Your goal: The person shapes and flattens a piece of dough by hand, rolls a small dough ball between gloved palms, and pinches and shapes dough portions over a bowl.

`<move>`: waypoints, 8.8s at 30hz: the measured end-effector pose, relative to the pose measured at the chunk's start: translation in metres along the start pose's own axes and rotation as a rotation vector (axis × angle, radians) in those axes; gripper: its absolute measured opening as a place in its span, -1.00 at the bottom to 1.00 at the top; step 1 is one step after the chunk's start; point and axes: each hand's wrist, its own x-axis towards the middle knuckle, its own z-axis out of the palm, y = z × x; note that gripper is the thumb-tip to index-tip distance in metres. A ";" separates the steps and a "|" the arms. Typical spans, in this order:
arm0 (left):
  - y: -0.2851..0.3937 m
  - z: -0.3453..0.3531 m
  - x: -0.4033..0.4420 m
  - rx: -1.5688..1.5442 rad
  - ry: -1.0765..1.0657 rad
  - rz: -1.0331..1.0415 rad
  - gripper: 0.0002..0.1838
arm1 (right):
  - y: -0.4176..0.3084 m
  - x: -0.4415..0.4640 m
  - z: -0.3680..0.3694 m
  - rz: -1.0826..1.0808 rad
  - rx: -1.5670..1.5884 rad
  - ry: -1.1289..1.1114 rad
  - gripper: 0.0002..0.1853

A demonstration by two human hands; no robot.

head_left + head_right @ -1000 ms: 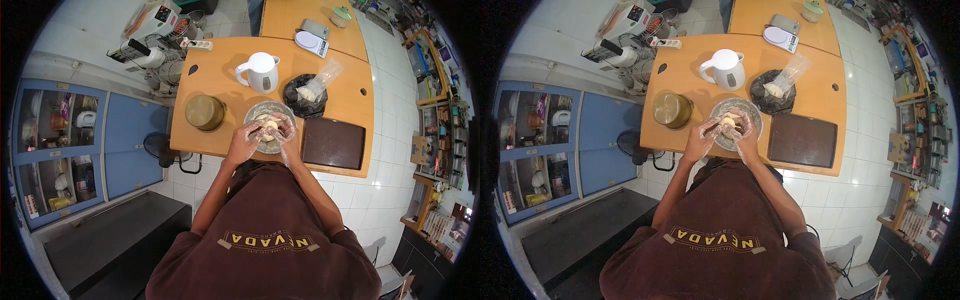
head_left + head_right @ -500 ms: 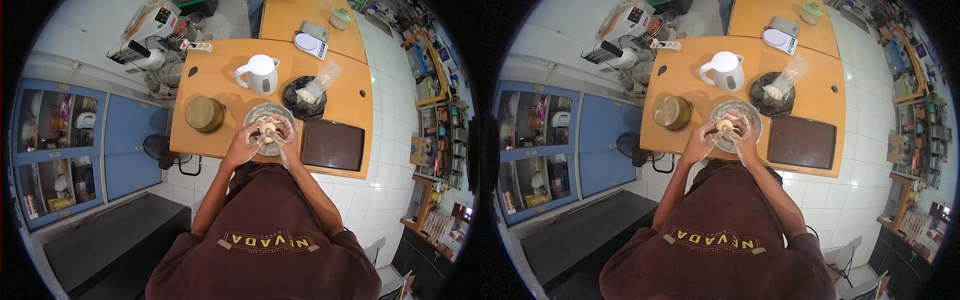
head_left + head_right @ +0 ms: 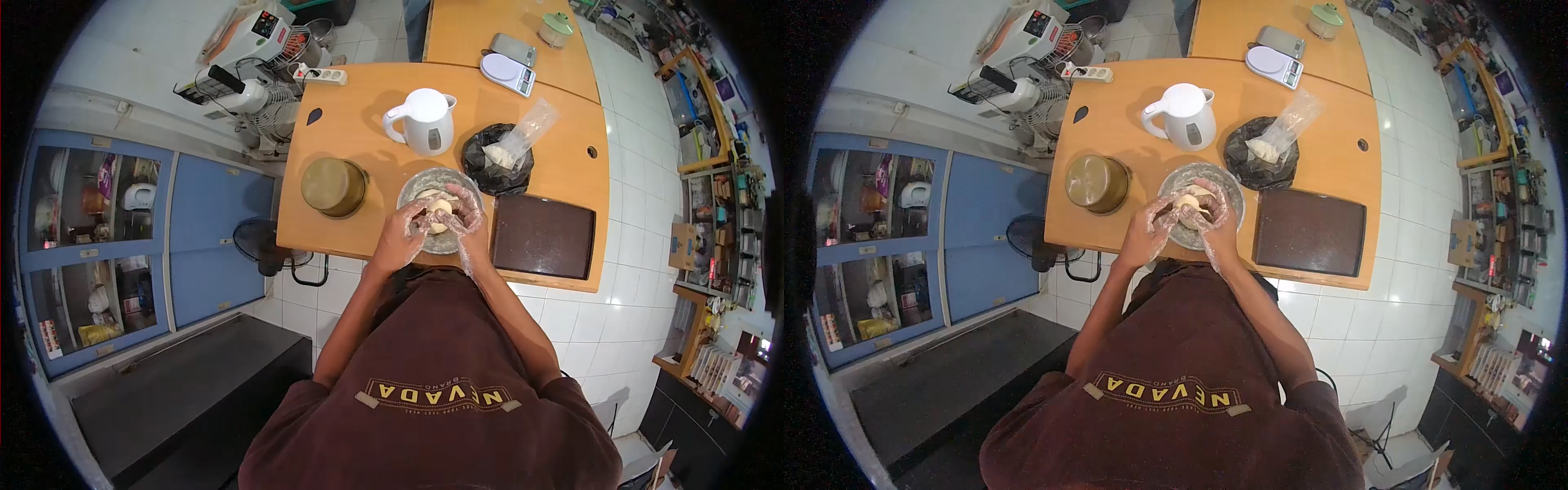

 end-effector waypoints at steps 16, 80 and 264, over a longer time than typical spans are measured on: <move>-0.006 -0.006 0.003 0.079 -0.032 0.112 -0.56 | 0.005 0.000 -0.002 0.031 0.003 -0.003 -0.44; 0.011 0.011 0.030 -0.448 0.005 -0.059 -0.57 | -0.009 0.014 -0.002 0.042 0.050 0.165 -0.52; -0.015 0.021 0.051 -0.868 -0.008 -0.183 -0.57 | -0.020 0.027 0.010 -0.113 -0.067 0.220 -0.55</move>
